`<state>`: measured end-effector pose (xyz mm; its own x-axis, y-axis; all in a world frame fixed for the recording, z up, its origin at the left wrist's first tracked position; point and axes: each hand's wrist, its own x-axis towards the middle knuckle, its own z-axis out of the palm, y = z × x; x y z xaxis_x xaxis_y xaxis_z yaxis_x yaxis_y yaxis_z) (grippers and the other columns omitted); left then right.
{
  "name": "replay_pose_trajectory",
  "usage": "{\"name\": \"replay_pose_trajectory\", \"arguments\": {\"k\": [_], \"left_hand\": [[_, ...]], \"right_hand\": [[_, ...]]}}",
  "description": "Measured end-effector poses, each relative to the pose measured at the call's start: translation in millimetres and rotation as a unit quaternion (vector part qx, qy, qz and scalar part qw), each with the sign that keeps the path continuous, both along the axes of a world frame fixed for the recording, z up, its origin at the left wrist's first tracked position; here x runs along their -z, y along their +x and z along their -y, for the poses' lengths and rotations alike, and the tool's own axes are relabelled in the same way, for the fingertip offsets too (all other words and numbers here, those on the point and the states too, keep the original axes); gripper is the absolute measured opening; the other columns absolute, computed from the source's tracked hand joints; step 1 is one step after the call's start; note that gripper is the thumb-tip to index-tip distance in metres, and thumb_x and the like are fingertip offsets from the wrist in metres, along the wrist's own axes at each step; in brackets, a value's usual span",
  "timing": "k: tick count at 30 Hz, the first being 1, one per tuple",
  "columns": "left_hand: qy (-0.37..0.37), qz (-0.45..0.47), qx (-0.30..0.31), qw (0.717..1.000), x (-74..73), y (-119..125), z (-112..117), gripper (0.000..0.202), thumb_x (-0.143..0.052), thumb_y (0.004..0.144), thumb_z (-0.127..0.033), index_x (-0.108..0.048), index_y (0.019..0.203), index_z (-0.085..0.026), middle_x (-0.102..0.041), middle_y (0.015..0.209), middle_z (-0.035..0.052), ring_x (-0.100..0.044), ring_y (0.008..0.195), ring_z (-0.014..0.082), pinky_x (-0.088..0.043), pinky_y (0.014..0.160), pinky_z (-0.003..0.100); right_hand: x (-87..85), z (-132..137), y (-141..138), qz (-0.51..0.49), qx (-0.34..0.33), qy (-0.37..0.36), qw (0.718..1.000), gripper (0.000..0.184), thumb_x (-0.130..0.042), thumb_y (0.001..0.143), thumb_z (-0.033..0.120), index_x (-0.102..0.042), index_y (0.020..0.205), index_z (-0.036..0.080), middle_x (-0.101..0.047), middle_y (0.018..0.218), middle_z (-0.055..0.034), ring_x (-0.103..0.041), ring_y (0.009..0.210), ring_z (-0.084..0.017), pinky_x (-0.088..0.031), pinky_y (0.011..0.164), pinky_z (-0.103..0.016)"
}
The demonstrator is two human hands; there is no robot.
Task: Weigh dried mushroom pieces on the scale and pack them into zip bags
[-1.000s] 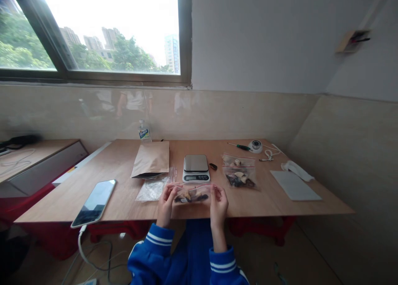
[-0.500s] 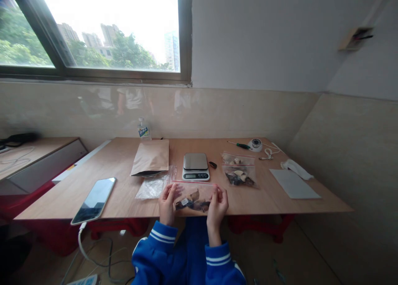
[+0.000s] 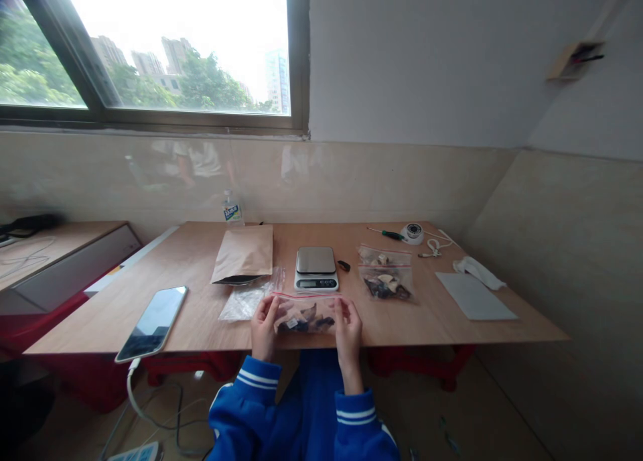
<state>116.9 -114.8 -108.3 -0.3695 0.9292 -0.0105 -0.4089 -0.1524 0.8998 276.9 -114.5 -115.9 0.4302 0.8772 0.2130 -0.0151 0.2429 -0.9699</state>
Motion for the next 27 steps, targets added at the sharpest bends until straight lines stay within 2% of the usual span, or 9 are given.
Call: {"name": "replay_pose_trajectory", "arguments": {"k": [4, 11, 17, 21, 24, 27], "left_hand": [[0.020, -0.021, -0.014, 1.000, -2.8, -5, 0, 0.037, -0.072, 0.067, -0.045, -0.062, 0.087, -0.015, -0.069, 0.083, 0.0042, -0.067, 0.084, 0.0186, -0.050, 0.078, 0.029], [0.016, -0.036, -0.001, 0.999, -6.9, -11, 2, 0.032, -0.073, 0.066, -0.041, -0.066, 0.084, -0.015, -0.069, 0.080, 0.0033, -0.065, 0.083, 0.0171, -0.050, 0.074, 0.026], [0.017, -0.054, 0.014, 0.998, -8.6, -13, 3, 0.030, -0.072, 0.068, -0.039, -0.067, 0.085, -0.016, -0.069, 0.082, 0.0039, -0.065, 0.083, 0.0176, -0.049, 0.074, 0.026], [0.021, -0.059, 0.034, 0.997, -6.8, -14, 2, 0.034, -0.073, 0.067, -0.042, -0.068, 0.088, -0.016, -0.069, 0.087, 0.0049, -0.065, 0.086, 0.0192, -0.050, 0.074, 0.027], [0.024, -0.063, 0.038, 0.997, -4.8, -15, 2, 0.037, -0.072, 0.067, -0.043, -0.067, 0.093, -0.016, -0.070, 0.091, 0.0064, -0.066, 0.087, 0.0202, -0.049, 0.076, 0.029], [0.028, -0.058, 0.040, 0.997, -4.7, -17, 2, 0.038, -0.072, 0.067, -0.043, -0.065, 0.092, -0.016, -0.070, 0.087, 0.0063, -0.067, 0.085, 0.0209, -0.049, 0.077, 0.031]], "right_hand": [[-2.7, 2, 2, -0.003, -0.005, 0.020, 1.000, 0.033, -0.059, 0.079, 0.048, -0.063, 0.087, 0.017, -0.066, 0.077, -0.0041, -0.061, 0.075, -0.018, -0.048, 0.072, -0.030], [-0.9, 2, 6, -0.012, -0.005, 0.041, 0.999, 0.028, -0.060, 0.078, 0.044, -0.063, 0.086, 0.018, -0.067, 0.085, -0.0048, -0.062, 0.083, -0.019, -0.048, 0.079, -0.032], [0.7, 1, 8, -0.017, -0.007, 0.029, 0.999, 0.031, -0.061, 0.077, 0.046, -0.065, 0.086, 0.017, -0.069, 0.086, -0.0054, -0.063, 0.084, -0.019, -0.048, 0.080, -0.032], [0.6, 1, 9, -0.033, -0.033, 0.019, 0.999, 0.037, -0.062, 0.076, 0.047, -0.064, 0.097, 0.017, -0.070, 0.094, -0.0072, -0.064, 0.085, -0.020, -0.049, 0.078, -0.032], [1.5, 1, 9, -0.053, -0.030, 0.007, 0.998, 0.037, -0.066, 0.074, 0.047, -0.063, 0.095, 0.017, -0.070, 0.088, -0.0061, -0.064, 0.081, -0.019, -0.050, 0.074, -0.031], [3.1, 0, 9, -0.067, -0.015, -0.002, 0.998, 0.035, -0.068, 0.072, 0.046, -0.063, 0.090, 0.016, -0.070, 0.083, -0.0049, -0.064, 0.079, -0.018, -0.050, 0.073, -0.029]]}}
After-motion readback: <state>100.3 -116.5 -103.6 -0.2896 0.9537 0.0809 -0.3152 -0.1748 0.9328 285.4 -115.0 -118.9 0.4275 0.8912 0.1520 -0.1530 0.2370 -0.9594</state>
